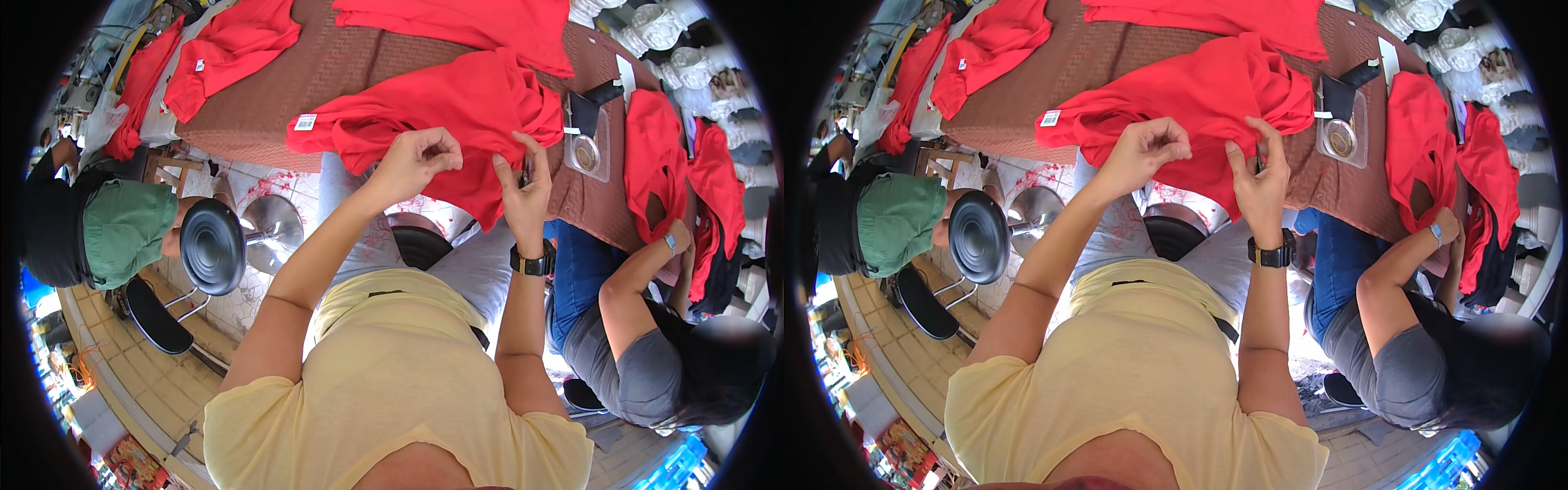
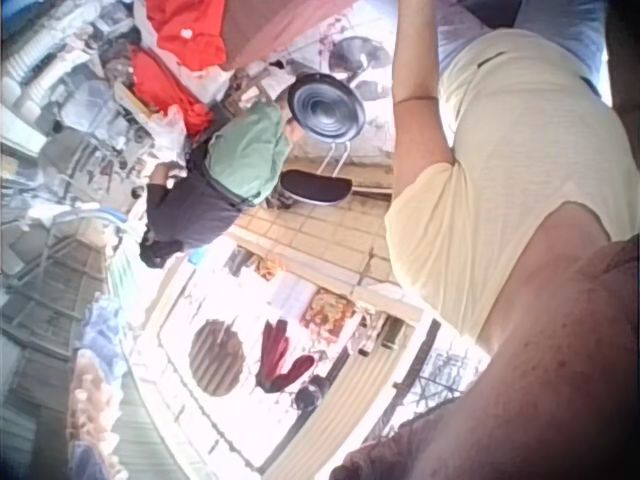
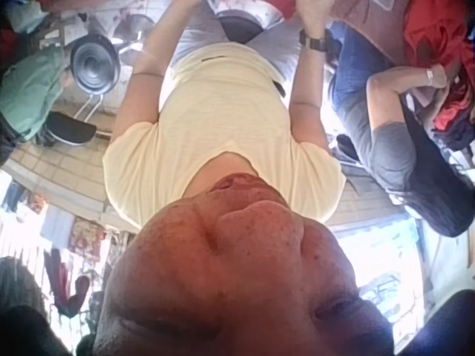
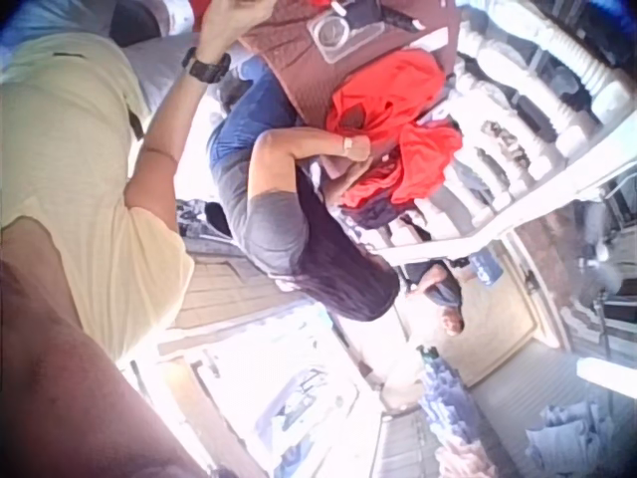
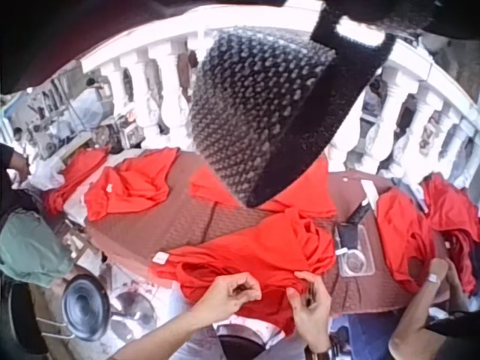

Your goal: The person picks up and turns over red shirts on a table to check for quality, handling each garment one by one at a workstation.

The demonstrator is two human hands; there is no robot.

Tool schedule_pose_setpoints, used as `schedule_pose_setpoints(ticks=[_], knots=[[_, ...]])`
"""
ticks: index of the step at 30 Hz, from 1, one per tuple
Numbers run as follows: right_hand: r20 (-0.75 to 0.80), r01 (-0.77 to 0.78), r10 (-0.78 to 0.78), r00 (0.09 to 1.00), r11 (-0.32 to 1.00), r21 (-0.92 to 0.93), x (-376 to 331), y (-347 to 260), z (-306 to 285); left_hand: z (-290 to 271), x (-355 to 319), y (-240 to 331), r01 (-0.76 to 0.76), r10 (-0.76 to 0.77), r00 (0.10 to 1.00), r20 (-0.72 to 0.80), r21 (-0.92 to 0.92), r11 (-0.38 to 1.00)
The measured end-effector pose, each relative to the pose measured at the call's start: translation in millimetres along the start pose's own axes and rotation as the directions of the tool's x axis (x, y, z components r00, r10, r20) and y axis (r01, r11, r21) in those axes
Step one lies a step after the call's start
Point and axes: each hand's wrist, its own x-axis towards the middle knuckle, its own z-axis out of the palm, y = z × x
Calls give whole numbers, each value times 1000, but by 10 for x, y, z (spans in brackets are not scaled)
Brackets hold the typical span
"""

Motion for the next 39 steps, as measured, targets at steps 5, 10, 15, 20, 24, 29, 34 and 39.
schedule_pose_setpoints(ticks=[5, 10, 15, 20, 24, 29, 34, 39], knots=[[-71, -13, 12, 997, 1000, -15, -151, -95, 9, 108, -344, 147, 67, -63, 997, 49, -93, 993], [294, -398, 316, 902, 872, 285, -502, 20, 28, 166, -549, 267, 15, -15, 1000, 5, 4, 1000], [567, -526, 297, 768, 798, 294, -563, 61, 216, 166, -576, 271, -25, 25, 999, -44, 13, 1000], [484, -478, 274, 831, 795, 373, -408, -4, 351, 169, -571, 274, 10, -9, 1000, -20, 12, 1000], [499, -528, 300, 813, 741, 415, -346, -5, 357, 179, -567, 308, 20, -19, 1000, -21, 35, 999], [525, -527, 227, 820, 657, 539, -328, 148, 345, 161, -606, 218, -29, 27, 999, 43, 63, 998], [340, -379, 249, 907, 834, 400, -393, 179, -77, -250, -1081, 261, 163, -370, 712, 597, 372, 914], [27, -486, 495, 868, 838, 248, -362, 76, -122, -104, -883, 269, 9, 38, 997, -68, 582, 813]])
